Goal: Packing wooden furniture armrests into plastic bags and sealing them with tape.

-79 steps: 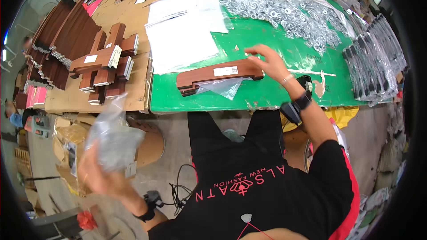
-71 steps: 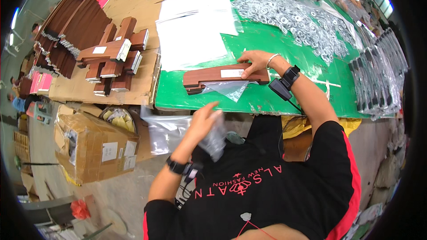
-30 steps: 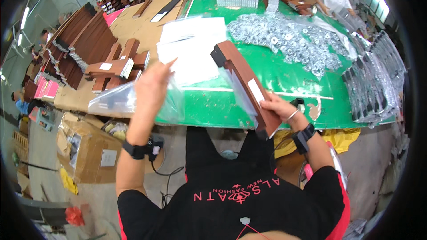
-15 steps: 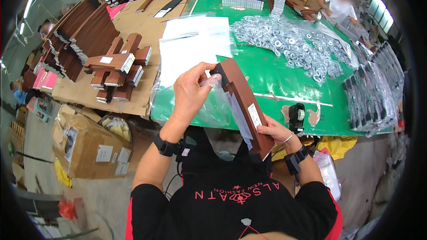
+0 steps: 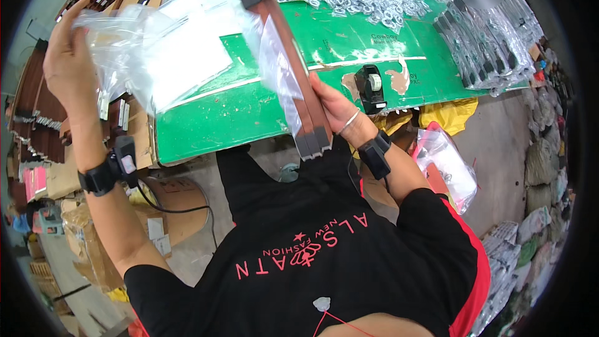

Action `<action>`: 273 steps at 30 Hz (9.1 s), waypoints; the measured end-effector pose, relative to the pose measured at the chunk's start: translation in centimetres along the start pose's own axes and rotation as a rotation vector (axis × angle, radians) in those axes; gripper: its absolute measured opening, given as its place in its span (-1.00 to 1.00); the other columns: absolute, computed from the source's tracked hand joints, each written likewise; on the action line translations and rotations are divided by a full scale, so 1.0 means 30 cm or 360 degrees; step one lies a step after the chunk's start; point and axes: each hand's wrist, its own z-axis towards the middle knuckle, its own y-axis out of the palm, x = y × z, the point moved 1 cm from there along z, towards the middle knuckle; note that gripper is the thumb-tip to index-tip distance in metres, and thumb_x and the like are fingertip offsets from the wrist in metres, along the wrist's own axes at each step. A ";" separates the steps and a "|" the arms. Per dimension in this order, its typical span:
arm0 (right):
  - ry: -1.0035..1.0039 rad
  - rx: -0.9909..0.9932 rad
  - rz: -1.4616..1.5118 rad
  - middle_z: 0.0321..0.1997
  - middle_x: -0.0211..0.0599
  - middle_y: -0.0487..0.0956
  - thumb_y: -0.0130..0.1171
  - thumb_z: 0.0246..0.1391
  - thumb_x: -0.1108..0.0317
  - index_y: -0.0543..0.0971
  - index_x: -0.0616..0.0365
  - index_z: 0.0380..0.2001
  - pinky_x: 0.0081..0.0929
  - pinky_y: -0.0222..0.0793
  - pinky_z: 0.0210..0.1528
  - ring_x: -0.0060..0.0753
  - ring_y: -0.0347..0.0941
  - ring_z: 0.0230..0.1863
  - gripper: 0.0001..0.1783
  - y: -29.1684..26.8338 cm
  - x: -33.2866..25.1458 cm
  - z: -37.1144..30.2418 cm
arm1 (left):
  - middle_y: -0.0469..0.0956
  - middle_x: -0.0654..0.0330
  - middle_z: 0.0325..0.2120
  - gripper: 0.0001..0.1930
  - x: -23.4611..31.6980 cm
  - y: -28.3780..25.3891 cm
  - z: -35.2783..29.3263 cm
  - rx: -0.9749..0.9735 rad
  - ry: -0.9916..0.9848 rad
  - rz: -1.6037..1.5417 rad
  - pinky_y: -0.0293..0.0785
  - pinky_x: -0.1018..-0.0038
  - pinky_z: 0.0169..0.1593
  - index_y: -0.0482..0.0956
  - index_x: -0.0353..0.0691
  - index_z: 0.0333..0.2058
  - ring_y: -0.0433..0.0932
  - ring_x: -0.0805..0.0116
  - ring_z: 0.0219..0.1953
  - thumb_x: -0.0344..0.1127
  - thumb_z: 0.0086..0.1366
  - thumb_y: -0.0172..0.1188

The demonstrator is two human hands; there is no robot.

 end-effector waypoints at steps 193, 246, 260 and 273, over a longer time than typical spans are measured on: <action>-0.0107 -0.0701 -0.2727 0.55 -0.09 0.01 -0.09 0.38 0.02 0.15 0.15 0.42 -0.16 -0.26 0.55 -0.14 -0.20 0.58 -0.32 -0.090 -0.095 0.277 | 0.41 0.25 -0.37 -0.58 0.253 0.158 -0.858 -0.1401 -0.0073 -0.0355 0.34 0.32 -0.11 0.63 -0.02 -0.05 0.42 0.25 -0.27 -0.51 0.10 0.11; -0.0164 -0.0420 -0.3104 0.32 -0.33 0.41 0.20 0.16 0.21 0.54 -0.05 0.11 -0.06 0.09 0.40 -0.18 0.20 0.41 -0.57 -0.179 -0.204 0.176 | 0.52 0.32 -0.10 -0.71 0.382 0.588 -0.609 -0.1213 0.0387 -0.0678 0.28 0.18 0.12 0.55 -0.07 -0.10 0.45 0.28 0.05 -0.35 0.17 0.28; -0.0005 0.1256 -0.3072 -0.49 -0.23 0.66 0.26 0.06 0.16 0.41 0.18 0.18 -0.30 0.51 -0.35 -0.23 0.63 -0.49 -0.36 -0.117 -0.341 0.088 | 0.54 0.39 -0.02 -0.58 0.377 0.654 -0.648 -0.1339 0.0428 -0.0354 0.25 0.16 0.09 0.55 0.04 0.08 0.42 0.38 0.09 -0.19 0.22 0.27; 0.0418 0.2200 -0.3444 -0.05 -0.11 0.66 0.26 0.07 -0.15 0.62 0.16 -0.04 -0.19 0.53 0.00 -0.10 0.60 0.03 -0.39 -0.379 -0.757 0.392 | 0.51 0.38 0.02 -0.44 0.378 0.650 -0.649 -0.1362 0.0318 -0.0342 0.24 0.14 0.09 0.46 0.05 0.19 0.41 0.35 0.09 -0.17 0.18 0.31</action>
